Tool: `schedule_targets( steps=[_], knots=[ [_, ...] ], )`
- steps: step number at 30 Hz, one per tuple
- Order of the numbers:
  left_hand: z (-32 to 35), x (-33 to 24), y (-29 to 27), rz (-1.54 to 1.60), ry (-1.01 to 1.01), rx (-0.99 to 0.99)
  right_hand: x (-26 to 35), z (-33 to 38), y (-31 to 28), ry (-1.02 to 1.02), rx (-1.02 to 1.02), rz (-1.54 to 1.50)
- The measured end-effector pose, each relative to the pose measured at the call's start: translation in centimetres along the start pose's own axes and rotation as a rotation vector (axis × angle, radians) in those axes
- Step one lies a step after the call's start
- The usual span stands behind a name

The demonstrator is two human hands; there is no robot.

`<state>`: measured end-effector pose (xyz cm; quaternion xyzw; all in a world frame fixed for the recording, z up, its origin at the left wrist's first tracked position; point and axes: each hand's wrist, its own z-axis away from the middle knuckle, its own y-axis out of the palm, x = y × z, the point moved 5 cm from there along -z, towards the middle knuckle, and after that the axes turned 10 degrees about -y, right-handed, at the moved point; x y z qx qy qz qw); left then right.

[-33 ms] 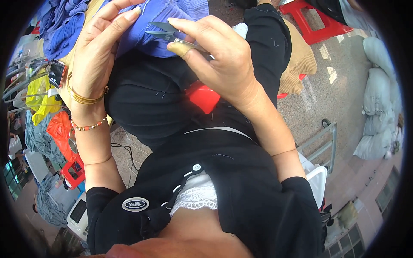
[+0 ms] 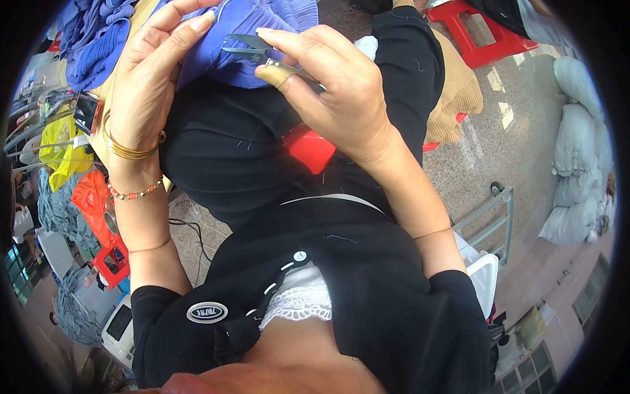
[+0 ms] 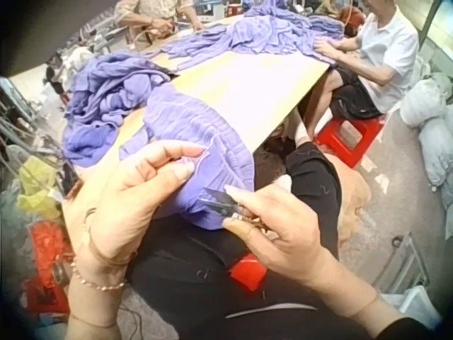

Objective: Trimming excess threads and fabric edges from blue garments using thread snips.

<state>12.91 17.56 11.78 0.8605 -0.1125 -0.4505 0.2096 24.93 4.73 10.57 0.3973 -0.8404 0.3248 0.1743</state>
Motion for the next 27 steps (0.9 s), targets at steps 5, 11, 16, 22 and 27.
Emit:
schedule_targets(
  steps=[5,11,16,22,27],
  knots=[
    [0.6,-2.0,2.5,-0.432,-0.61,-0.77,-0.1,0.1,-0.1,-0.021,0.002,0.041],
    [0.8,-1.1,0.8,-0.438,-0.602,-0.777,0.1,0.0,0.0,-0.036,-0.011,0.114],
    [-0.7,-0.5,0.2,-0.038,0.031,0.023,0.2,0.0,0.6,-0.003,-0.044,0.081],
    [-1.0,-0.8,1.1,-0.019,0.037,0.016,-0.1,-0.4,0.9,0.025,-0.074,0.026],
    [0.3,0.2,-1.3,-0.266,-0.267,-0.387,0.0,-0.6,0.8,-0.058,-0.06,0.098]
  ],
)
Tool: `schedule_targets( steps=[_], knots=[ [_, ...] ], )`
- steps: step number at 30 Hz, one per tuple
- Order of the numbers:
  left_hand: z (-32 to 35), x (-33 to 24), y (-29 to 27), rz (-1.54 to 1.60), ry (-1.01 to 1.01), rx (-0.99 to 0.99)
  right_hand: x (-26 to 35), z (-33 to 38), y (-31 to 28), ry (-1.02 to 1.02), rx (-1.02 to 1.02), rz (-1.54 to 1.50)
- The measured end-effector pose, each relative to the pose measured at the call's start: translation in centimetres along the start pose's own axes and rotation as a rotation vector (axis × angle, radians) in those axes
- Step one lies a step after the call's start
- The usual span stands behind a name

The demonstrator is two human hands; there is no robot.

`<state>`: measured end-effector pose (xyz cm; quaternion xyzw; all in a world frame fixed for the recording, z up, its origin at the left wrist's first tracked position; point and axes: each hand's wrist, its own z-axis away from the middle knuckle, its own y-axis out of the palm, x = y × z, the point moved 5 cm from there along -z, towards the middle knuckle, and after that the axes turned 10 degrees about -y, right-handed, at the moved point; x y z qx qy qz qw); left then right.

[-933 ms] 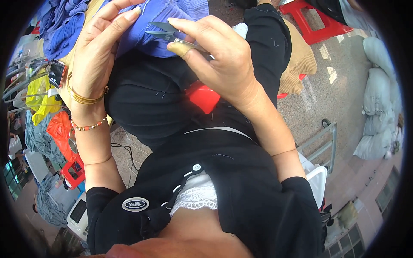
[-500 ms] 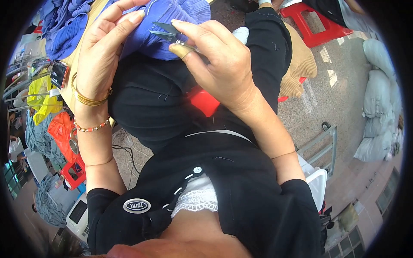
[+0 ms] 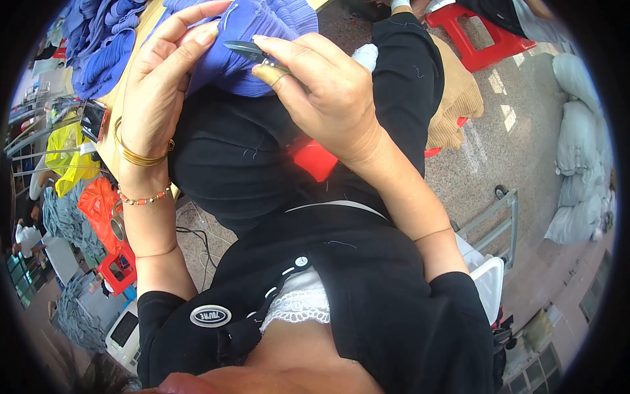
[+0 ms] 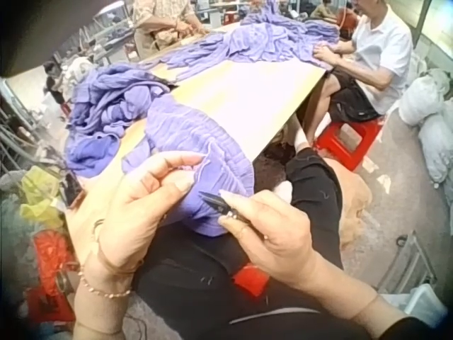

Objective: Trimming excess threads and fabric edges from blue garments using thread snips.

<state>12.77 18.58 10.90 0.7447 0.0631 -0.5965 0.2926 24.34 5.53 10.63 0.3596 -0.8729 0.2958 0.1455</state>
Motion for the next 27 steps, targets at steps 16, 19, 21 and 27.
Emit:
schedule_targets(
  steps=[16,19,21,27],
  knots=[
    [0.2,-0.9,1.3,0.197,0.117,0.449,-3.9,1.3,1.5,0.637,-0.016,-0.934],
    [2.1,-2.5,-0.2,-0.528,-0.408,-0.157,-3.6,0.4,0.0,0.805,-0.072,-0.922],
    [2.4,-2.9,-1.4,-0.578,-0.433,-0.153,-3.4,-0.4,-1.4,0.815,-0.095,-0.812],
    [2.3,-2.3,-0.8,-0.565,-0.456,-0.077,-5.2,0.1,-2.1,0.701,-0.191,-0.77]
  ],
)
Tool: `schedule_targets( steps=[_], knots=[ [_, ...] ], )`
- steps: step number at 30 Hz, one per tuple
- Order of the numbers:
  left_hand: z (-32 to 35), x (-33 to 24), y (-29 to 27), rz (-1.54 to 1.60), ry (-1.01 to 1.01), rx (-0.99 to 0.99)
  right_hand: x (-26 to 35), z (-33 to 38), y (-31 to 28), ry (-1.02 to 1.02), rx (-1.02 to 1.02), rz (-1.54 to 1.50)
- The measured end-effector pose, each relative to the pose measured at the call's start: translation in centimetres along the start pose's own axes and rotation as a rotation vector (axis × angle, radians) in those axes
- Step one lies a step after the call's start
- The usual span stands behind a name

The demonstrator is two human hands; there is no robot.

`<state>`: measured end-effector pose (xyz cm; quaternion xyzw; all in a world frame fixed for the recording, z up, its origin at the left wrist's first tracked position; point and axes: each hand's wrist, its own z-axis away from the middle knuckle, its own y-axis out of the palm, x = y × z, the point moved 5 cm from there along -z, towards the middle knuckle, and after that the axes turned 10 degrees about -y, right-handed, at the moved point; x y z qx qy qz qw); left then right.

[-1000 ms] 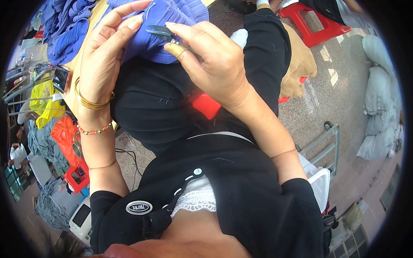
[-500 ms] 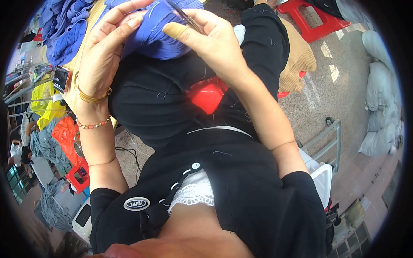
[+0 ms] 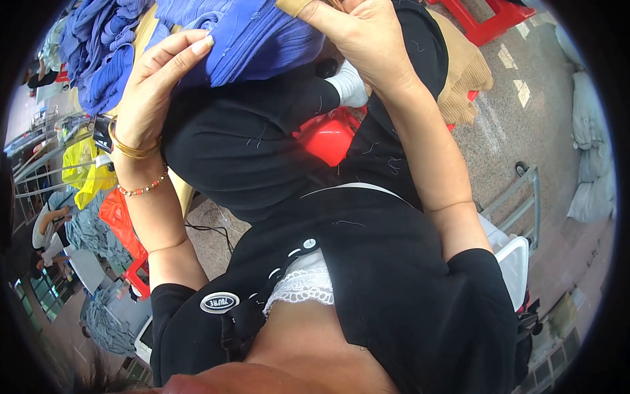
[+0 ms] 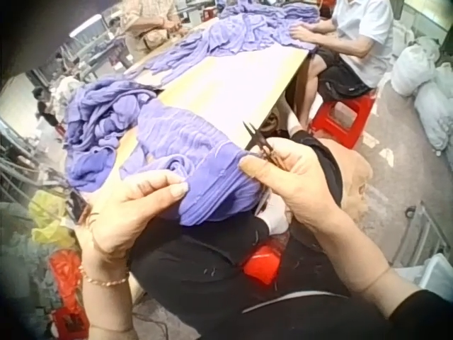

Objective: Trimming excess threads and fabric edges from blue garments using thread snips.

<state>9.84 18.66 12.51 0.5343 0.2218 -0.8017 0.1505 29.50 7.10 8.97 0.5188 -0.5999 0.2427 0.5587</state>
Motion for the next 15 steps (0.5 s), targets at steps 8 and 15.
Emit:
schedule_targets(
  steps=[8,15],
  knots=[
    [-0.2,0.4,0.0,0.124,0.052,-0.046,-0.6,2.9,1.0,-0.328,0.182,0.383],
    [0.0,1.9,-1.0,0.146,-0.074,-0.159,0.1,3.1,1.7,-0.49,0.238,0.679]
  ],
)
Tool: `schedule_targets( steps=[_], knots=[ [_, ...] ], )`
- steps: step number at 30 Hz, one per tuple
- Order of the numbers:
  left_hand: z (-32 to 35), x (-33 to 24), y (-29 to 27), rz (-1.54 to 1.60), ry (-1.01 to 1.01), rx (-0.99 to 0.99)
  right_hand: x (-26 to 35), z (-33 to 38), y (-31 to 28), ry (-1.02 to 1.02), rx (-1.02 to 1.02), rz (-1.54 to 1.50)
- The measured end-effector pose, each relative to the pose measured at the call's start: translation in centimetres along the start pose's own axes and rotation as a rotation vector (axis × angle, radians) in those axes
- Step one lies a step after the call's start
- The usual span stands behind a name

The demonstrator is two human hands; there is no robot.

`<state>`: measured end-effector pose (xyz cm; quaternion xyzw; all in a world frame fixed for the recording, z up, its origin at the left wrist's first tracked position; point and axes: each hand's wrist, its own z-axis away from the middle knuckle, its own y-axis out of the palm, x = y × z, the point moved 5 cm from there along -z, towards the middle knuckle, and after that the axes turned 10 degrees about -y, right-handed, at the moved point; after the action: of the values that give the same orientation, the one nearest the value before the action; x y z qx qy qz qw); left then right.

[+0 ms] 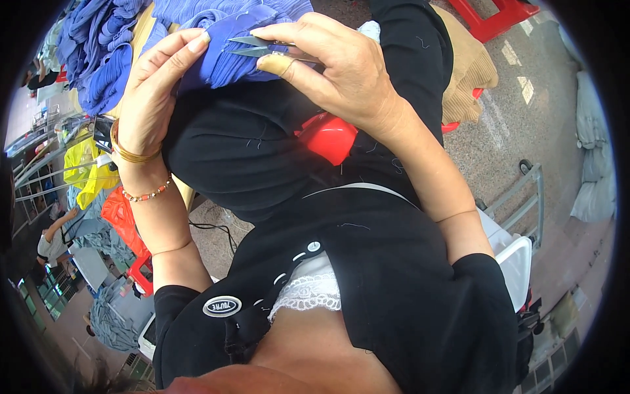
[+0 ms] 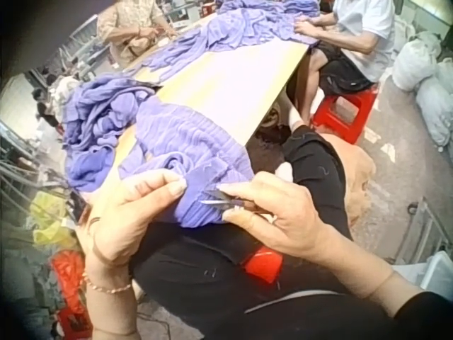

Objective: Trimming excess threads and fabric edges from blue garments using thread snips.

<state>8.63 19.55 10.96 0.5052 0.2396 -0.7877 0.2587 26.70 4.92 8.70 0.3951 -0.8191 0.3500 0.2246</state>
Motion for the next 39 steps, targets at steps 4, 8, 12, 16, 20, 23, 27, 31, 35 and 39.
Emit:
schedule_targets(
  steps=[4,8,12,16,20,23,27,31,35,39],
  knots=[
    [0.1,0.1,0.0,0.011,0.003,-0.023,0.1,-0.1,0.0,-0.005,-0.01,0.007],
    [-0.1,0.0,0.3,-0.025,0.002,0.064,-0.2,0.0,0.4,-0.041,-0.029,0.011],
    [0.1,-0.3,0.7,-0.065,0.033,0.022,-0.2,0.0,0.5,-0.081,-0.005,0.033],
    [0.1,-0.4,0.9,-0.054,0.025,0.077,-0.1,-0.4,0.6,-0.153,-0.044,0.018],
    [-0.1,0.1,0.3,-0.057,-0.006,0.029,0.2,-0.5,0.5,-0.196,0.035,0.046],
    [-0.2,0.0,0.5,-0.049,-0.017,0.055,0.1,-0.4,0.5,-0.199,0.033,0.049],
    [-0.1,0.0,0.5,-0.069,0.027,0.021,-1.5,-0.4,1.7,0.143,-0.143,-0.38],
    [-0.2,-0.5,0.9,-0.103,0.069,0.045,-2.2,-0.6,3.3,0.573,0.0,-0.829],
    [-0.5,-1.3,1.3,-0.222,0.107,0.121,-5.4,-0.1,3.0,-0.137,-0.049,-0.852],
    [-0.3,-1.2,-0.6,-0.256,0.064,0.148,-2.4,-1.8,-0.2,0.562,0.014,-0.602]
  ],
)
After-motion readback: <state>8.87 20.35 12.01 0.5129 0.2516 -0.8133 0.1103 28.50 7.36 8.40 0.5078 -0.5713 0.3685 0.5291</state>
